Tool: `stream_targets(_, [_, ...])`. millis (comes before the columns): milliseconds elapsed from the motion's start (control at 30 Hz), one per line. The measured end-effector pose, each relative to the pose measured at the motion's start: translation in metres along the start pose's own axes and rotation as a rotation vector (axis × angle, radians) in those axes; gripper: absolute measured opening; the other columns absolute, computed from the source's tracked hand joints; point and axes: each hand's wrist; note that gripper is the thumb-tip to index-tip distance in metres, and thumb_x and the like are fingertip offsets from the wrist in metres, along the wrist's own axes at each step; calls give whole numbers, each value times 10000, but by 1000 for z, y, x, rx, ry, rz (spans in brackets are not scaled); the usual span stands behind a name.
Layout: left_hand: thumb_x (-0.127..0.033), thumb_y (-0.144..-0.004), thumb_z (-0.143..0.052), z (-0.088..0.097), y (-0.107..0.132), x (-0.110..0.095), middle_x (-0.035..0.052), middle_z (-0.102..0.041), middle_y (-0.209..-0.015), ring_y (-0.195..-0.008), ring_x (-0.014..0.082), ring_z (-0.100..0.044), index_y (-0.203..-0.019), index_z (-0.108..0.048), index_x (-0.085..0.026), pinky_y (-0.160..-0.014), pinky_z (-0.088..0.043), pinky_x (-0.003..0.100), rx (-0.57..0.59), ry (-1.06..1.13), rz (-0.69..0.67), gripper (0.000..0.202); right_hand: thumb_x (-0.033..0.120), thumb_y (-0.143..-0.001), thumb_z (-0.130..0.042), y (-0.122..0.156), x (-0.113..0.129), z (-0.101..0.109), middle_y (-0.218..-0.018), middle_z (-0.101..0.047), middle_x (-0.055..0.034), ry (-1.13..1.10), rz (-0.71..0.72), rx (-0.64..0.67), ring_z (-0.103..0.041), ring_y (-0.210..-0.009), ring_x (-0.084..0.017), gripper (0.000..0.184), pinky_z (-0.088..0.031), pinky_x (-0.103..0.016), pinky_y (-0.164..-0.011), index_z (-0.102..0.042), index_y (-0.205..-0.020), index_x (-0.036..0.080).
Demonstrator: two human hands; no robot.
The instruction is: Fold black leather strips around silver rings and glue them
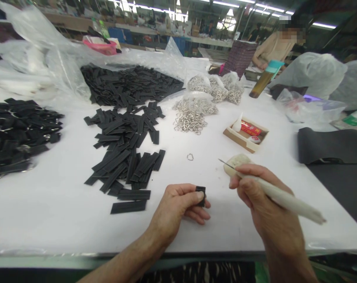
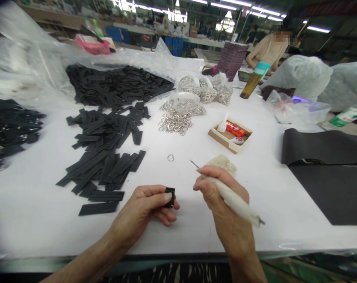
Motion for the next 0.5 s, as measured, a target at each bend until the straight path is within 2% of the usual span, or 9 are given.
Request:
stream_targets(133, [-255, -741, -621, -2, 3, -3, 73, -678, -648, -508, 143, -615, -724, -679, -92, -493, -505, 223, -49, -29, -67, 174, 275, -853, -585, 22, -10, -14, -665, -619, 16, 88, 34, 19, -399, -425, -85, 151, -308, -204, -381, -604, -997, 232])
stream_targets(300, [-270, -760, -601, 0, 7, -1, 33, -612, -509, -424, 107, -525, -743, -671, -102, -451, -433, 195, -48, -101, -145, 183, 198, -833, -596, 32, -16, -33, -759, -618, 13, 209, 180, 41, -557, -626, -126, 77, -444, -209, -545, -592, -901, 234])
stream_targets(400, [-262, -764, -587, 2, 9, 1, 23, -590, -527, -448, 109, -514, -685, -650, -108, -466, -430, 205, -40, -129, -206, 184, 170, -821, -593, 34, -14, -39, -770, -618, 26, 202, 149, 77, -565, -641, -120, 85, -444, -185, -540, -568, -864, 239])
stream_targets(500, [-252, -774, -571, 3, 9, 1, 19, -582, -557, -487, 122, -535, -699, -645, -108, -513, -458, 226, -39, -151, -211, 178, 148, -819, -573, 37, -13, -41, -747, -594, 34, 183, 120, 70, -547, -626, -110, 90, -433, -174, -535, -547, -834, 233])
Point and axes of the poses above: each hand's wrist, its own y-axis away from the middle knuckle, its own z-axis out of the back of the hand, x = y × z
